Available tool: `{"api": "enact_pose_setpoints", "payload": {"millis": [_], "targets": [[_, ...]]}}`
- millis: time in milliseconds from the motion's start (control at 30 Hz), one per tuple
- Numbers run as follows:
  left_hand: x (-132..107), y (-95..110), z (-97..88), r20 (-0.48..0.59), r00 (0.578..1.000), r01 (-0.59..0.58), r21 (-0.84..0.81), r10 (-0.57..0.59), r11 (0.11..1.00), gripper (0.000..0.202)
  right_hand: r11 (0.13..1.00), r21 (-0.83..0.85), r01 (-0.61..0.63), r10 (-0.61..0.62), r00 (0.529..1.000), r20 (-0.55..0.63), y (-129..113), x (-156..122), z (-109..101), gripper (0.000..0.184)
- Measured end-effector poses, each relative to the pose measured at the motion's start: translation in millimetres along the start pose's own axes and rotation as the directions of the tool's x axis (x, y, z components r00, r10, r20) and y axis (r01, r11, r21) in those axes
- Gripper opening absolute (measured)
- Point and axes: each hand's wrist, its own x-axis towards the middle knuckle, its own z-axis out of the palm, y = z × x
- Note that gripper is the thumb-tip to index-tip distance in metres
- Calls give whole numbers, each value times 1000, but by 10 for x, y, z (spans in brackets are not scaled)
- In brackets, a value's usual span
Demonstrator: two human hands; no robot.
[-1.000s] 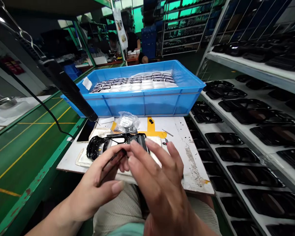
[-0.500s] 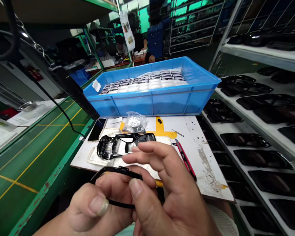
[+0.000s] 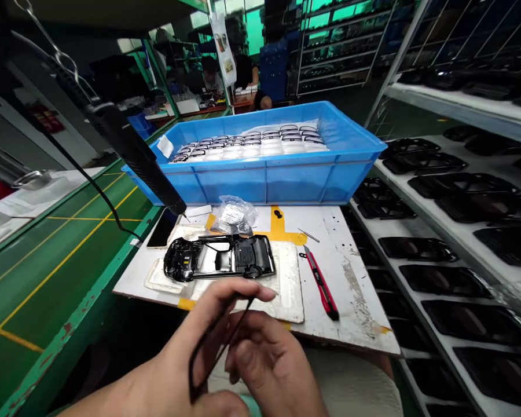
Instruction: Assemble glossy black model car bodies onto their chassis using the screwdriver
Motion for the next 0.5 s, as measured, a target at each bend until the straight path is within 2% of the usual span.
{"api": "enact_pose_setpoints", "payload": {"millis": [33, 100, 167, 200, 233, 267, 333, 400, 433, 500], "targets": [[10, -37, 1, 33, 999, 12, 59, -14, 998, 84, 994, 106, -38, 36, 999, 15, 57, -19, 22, 42], [32, -73, -56, 105, 994, -25, 197, 4, 980, 97, 956, 292, -23, 30, 999, -20, 114, -48, 17, 37], [69, -40, -226, 213, 977, -69, 368, -12, 927, 119, 946, 323, -4, 35, 995, -90, 85, -50, -101, 33], [100, -1, -352, 253, 964, -47, 475, -86, 879, 131, 968, 250, -30, 63, 991, -122, 40, -35, -207, 33], [143, 46, -496, 243, 962, -42, 590, -127, 806, 135, 989, 131, -75, 96, 983, -158, -19, -7, -337, 34], [199, 96, -650, 186, 974, -42, 710, -130, 703, 131, 994, -11, -110, 105, 969, -222, -88, 32, -484, 35], [348, 172, -945, 97, 991, -50, 908, -93, 416, 119, 948, -253, -191, 100, 938, -333, -232, 136, -778, 43], [512, 187, -1165, 96, 988, -78, 986, -119, 145, 120, 876, -407, -258, 81, 911, -403, -364, 252, -1012, 53], [584, 171, -1239, 93, 982, -84, 994, -166, 65, 120, 841, -464, -279, 71, 906, -416, -424, 308, -1098, 56], [680, 109, -1321, 91, 969, -89, 996, -229, 21, 115, 764, -575, -292, 35, 909, -415, -535, 414, -1221, 58]]}}
